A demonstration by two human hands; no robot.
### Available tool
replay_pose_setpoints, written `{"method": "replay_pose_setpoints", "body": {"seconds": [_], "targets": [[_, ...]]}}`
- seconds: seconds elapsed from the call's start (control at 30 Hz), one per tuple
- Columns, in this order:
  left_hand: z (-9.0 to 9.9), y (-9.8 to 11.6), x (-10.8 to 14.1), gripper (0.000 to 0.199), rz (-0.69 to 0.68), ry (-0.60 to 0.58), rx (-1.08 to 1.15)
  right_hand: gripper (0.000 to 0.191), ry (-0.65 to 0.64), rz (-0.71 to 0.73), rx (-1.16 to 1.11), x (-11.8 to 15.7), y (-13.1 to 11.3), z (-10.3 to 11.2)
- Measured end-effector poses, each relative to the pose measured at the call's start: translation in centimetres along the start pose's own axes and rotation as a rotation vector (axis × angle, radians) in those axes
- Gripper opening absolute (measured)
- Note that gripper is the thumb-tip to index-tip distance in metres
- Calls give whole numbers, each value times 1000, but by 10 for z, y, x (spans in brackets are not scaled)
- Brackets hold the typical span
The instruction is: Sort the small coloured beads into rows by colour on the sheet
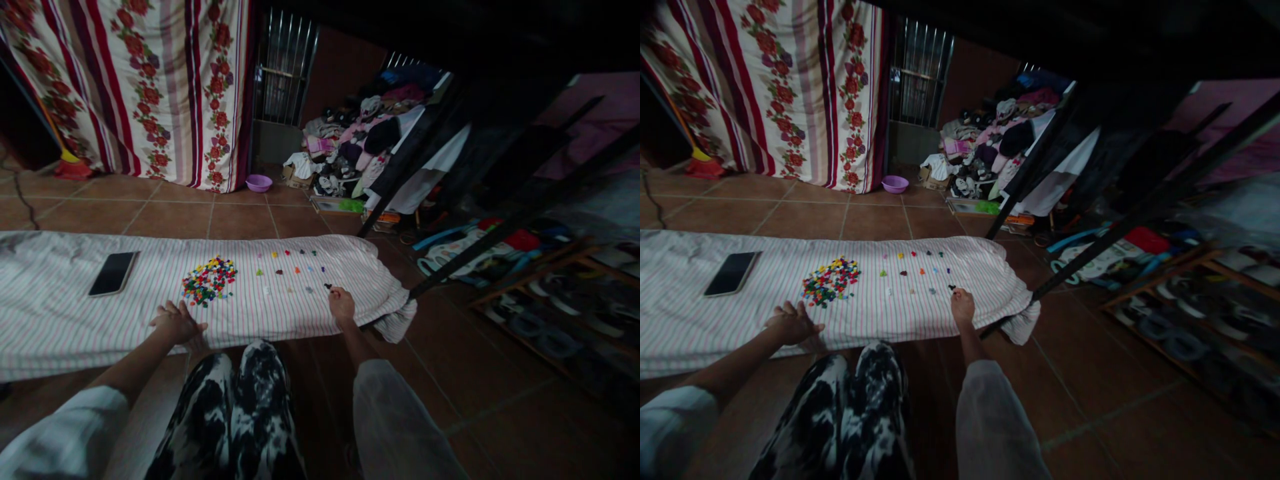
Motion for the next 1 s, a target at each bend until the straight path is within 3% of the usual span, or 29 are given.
{"method": "replay_pose_setpoints", "body": {"seconds": [0.63, 0.77, 1.0], "targets": [[2, 3, 2, 121, 2, -2, -53, 32, -4, 30, 44, -13, -1, -22], [1, 3, 2, 117, 20, -47, -83, 31, -1, 49, 41, -15, 4, -25], [2, 4, 3, 108, -15, -19, -86, 35, 22, 145, 36, -16, 8, -28]]}}
Point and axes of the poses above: each hand's wrist, its own x-axis away from the middle knuckle, its own z-axis out of the back of the hand, y = z × x, the point moved 5 cm from there along -x, towards the middle knuckle, and after that the axes turned 5 degrees about y, right-handed, at the moved point
